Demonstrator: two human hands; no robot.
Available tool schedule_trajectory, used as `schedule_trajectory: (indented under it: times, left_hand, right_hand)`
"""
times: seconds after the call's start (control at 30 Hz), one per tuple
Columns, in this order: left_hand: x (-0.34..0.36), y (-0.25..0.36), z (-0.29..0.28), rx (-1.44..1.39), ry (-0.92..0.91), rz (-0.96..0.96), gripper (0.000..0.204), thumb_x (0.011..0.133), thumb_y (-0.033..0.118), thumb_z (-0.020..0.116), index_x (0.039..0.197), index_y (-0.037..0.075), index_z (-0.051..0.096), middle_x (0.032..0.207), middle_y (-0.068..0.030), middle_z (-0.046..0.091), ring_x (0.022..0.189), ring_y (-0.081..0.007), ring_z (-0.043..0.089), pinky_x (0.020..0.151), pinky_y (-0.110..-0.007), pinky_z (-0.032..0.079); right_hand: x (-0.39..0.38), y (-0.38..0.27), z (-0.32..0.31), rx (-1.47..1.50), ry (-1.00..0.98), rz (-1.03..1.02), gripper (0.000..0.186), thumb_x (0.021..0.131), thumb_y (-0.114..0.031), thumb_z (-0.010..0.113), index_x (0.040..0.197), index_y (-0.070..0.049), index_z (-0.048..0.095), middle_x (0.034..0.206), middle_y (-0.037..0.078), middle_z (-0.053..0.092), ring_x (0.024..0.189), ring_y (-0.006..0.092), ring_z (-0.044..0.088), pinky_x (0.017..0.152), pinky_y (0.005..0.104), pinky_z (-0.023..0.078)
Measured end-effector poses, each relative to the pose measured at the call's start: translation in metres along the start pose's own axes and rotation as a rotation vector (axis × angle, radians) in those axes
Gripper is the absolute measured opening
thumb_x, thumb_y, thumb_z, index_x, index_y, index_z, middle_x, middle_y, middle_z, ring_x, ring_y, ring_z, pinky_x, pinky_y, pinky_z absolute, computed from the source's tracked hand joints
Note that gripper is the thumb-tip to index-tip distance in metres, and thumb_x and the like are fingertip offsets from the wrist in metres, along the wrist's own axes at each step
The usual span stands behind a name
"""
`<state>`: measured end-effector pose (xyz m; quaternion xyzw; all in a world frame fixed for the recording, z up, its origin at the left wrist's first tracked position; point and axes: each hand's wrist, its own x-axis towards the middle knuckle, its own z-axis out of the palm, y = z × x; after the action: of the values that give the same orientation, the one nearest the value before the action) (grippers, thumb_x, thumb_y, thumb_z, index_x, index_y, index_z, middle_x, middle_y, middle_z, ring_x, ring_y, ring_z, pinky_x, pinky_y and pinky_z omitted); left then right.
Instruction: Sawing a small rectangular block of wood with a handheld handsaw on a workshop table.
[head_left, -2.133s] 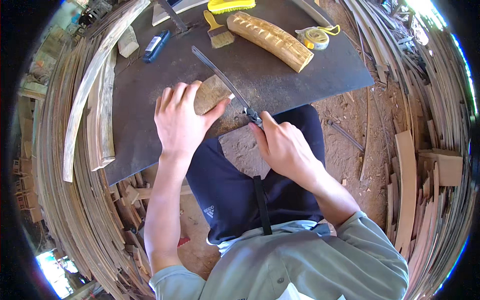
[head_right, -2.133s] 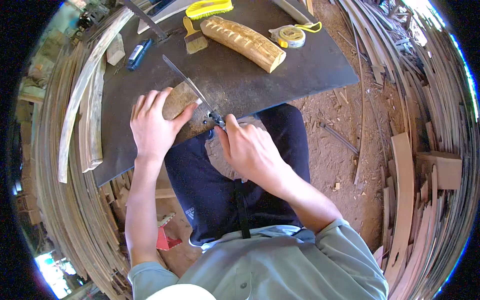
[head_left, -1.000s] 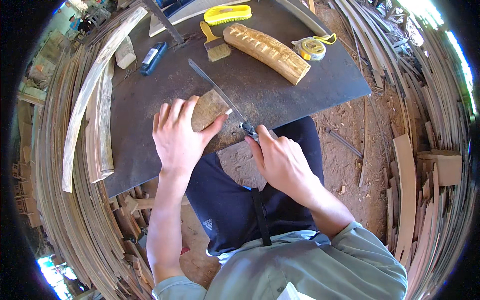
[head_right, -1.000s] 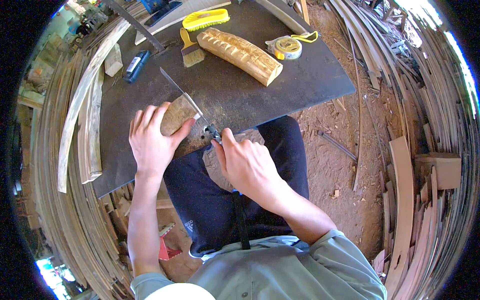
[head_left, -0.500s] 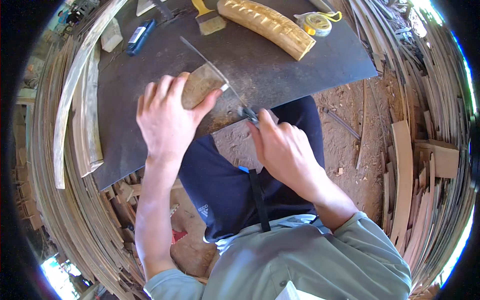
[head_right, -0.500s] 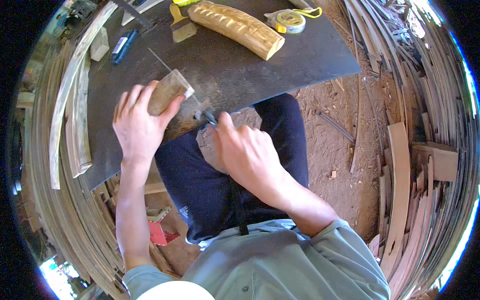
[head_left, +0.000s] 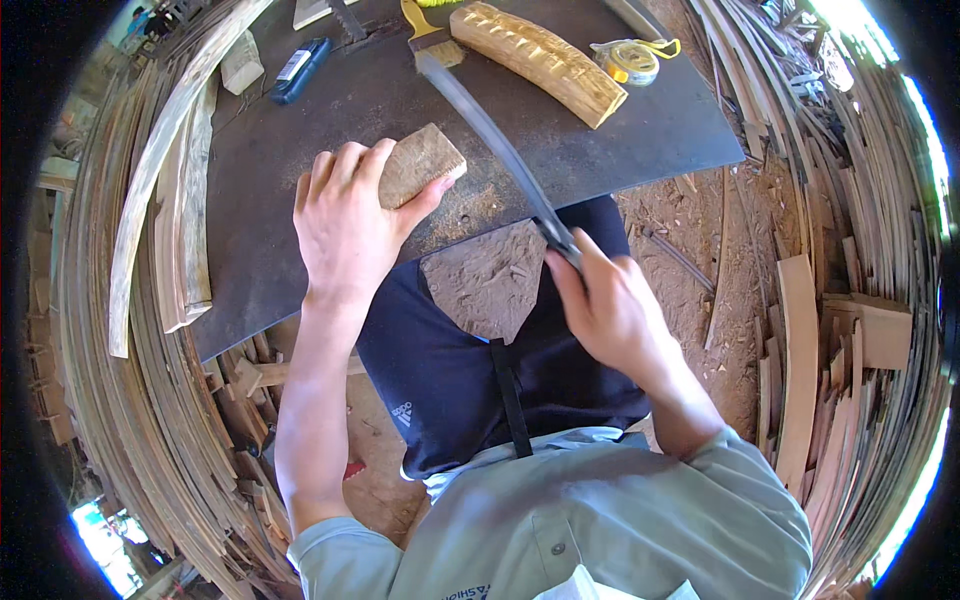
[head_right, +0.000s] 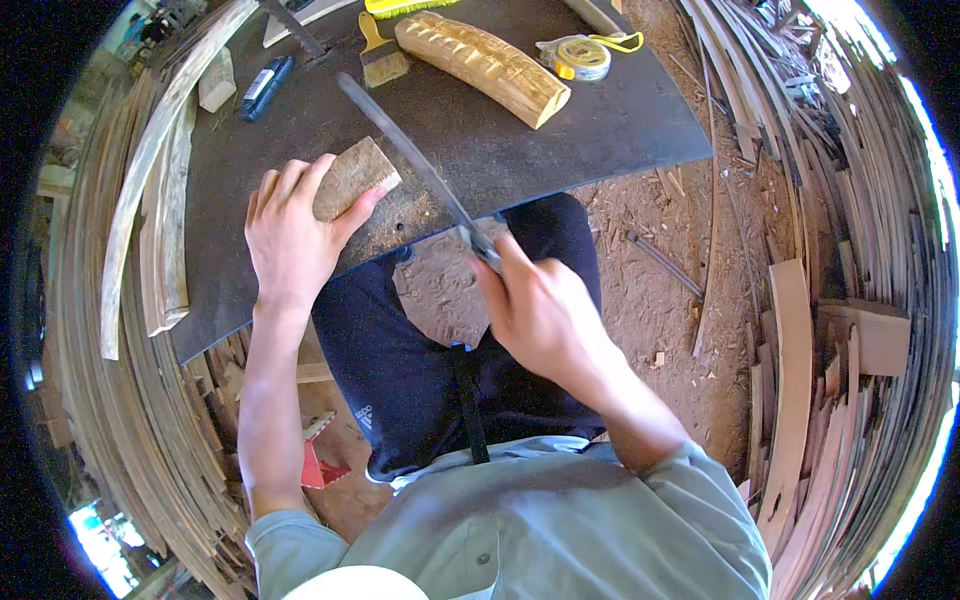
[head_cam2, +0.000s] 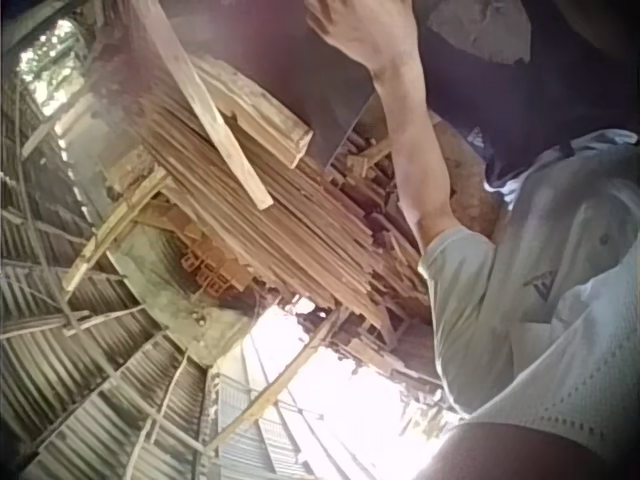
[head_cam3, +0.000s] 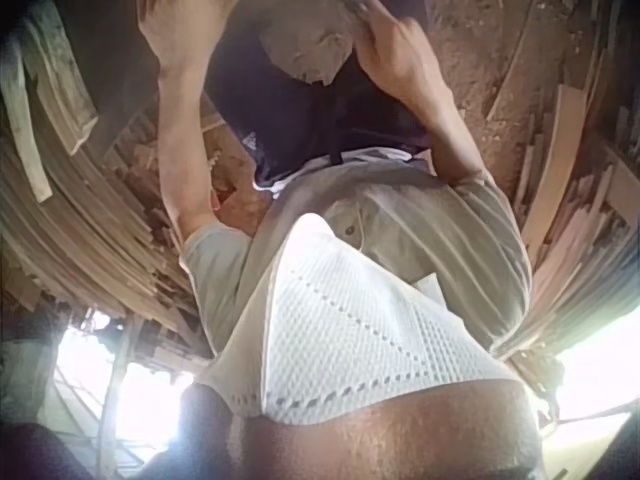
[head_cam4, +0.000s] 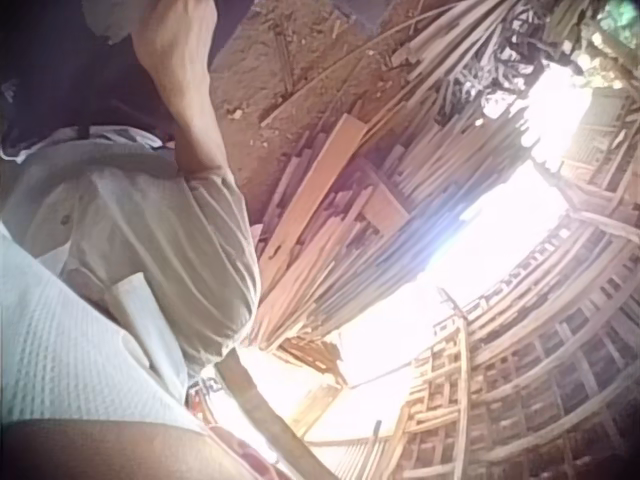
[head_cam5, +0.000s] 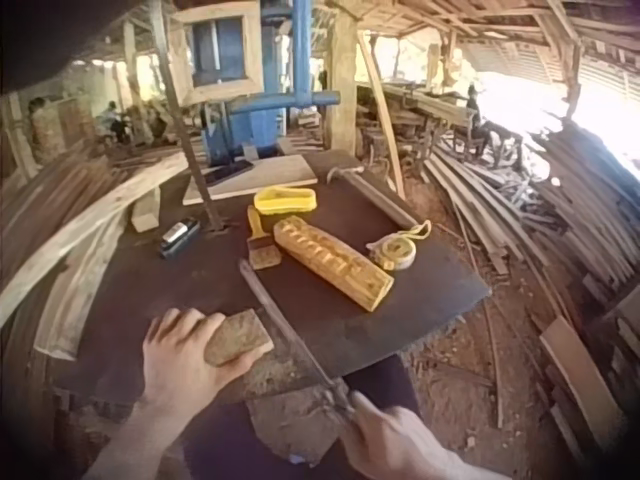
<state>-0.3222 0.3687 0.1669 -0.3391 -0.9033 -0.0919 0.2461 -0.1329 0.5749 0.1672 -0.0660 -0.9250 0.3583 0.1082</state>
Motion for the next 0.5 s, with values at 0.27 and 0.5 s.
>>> schedule_trajectory:
  times: [0.27, 0.5]
  left_hand:
    - [0.000, 0.003, 0.001, 0.003, 0.046, 0.014, 0.060, 0.084, 0.055, 0.087, 0.116, 0.006, 0.078, 0.104, -0.0055, 0.072, 0.098, -0.0279, 0.070, 0.090, -0.044, 0.056]
    - [-0.001, 0.001, 0.004, 0.004, 0.066, 0.008, 0.058, 0.083, 0.053, 0.088, 0.117, 0.007, 0.078, 0.103, -0.0057, 0.071, 0.099, -0.0279, 0.070, 0.090, -0.042, 0.056]
  right_hand:
    - [0.047, -0.007, 0.025, -0.052, -0.011, -0.022, 0.029, 0.109, -0.023, 0.064, 0.095, 0.001, 0.056, 0.059, 0.026, 0.057, 0.059, 0.0475, 0.063, 0.055, 0.0556, 0.047]
    - [0.049, -0.008, 0.029, -0.089, -0.007, -0.056, 0.034, 0.110, -0.029, 0.061, 0.094, 0.000, 0.054, 0.057, 0.026, 0.059, 0.056, 0.0489, 0.065, 0.051, 0.0565, 0.053]
